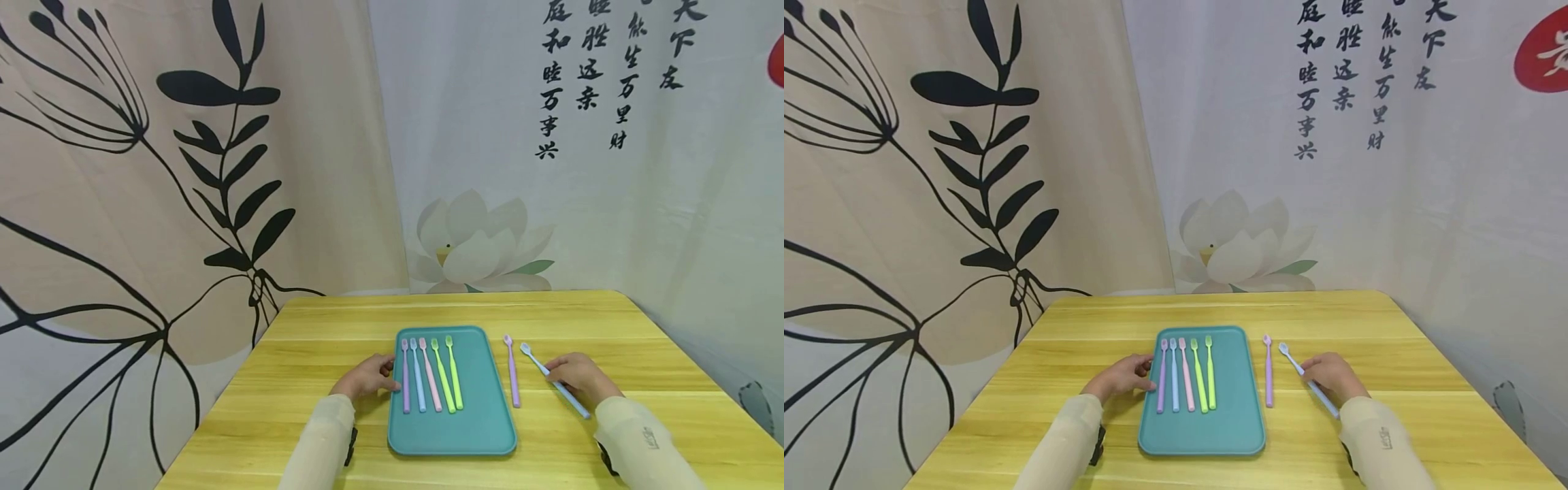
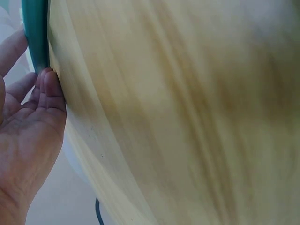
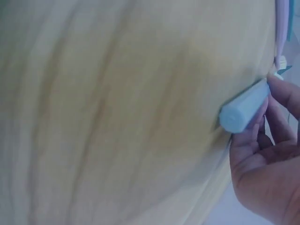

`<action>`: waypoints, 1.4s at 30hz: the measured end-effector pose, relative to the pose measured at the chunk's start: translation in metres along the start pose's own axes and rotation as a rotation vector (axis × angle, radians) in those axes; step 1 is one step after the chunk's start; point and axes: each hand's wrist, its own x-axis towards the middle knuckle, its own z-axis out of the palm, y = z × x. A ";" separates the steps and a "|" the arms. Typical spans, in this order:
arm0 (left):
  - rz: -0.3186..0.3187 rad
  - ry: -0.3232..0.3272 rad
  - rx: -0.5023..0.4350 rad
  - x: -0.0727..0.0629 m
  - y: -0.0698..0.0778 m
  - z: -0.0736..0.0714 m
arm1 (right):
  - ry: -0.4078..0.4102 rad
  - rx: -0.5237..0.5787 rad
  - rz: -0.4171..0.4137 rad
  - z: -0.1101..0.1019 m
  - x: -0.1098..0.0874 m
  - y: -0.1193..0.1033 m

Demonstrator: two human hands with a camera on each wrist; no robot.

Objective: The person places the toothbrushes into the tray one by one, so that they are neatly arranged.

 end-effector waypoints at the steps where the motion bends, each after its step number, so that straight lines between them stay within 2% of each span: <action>1: -0.001 -0.002 0.002 0.000 0.000 0.000 | 0.003 0.006 0.009 0.000 0.000 -0.001; 10: 0.003 -0.012 0.011 -0.001 0.002 0.000 | 0.004 0.080 0.071 -0.003 0.000 -0.005; 21: 0.015 -0.019 0.024 -0.001 0.004 -0.002 | 0.010 0.179 0.082 -0.007 0.004 -0.012; 27: 0.021 -0.020 0.014 0.000 0.003 -0.001 | 0.042 0.212 0.058 -0.002 0.001 -0.022; 42: 0.009 -0.017 -0.005 0.000 0.003 -0.001 | 0.141 0.332 0.111 0.016 0.009 -0.044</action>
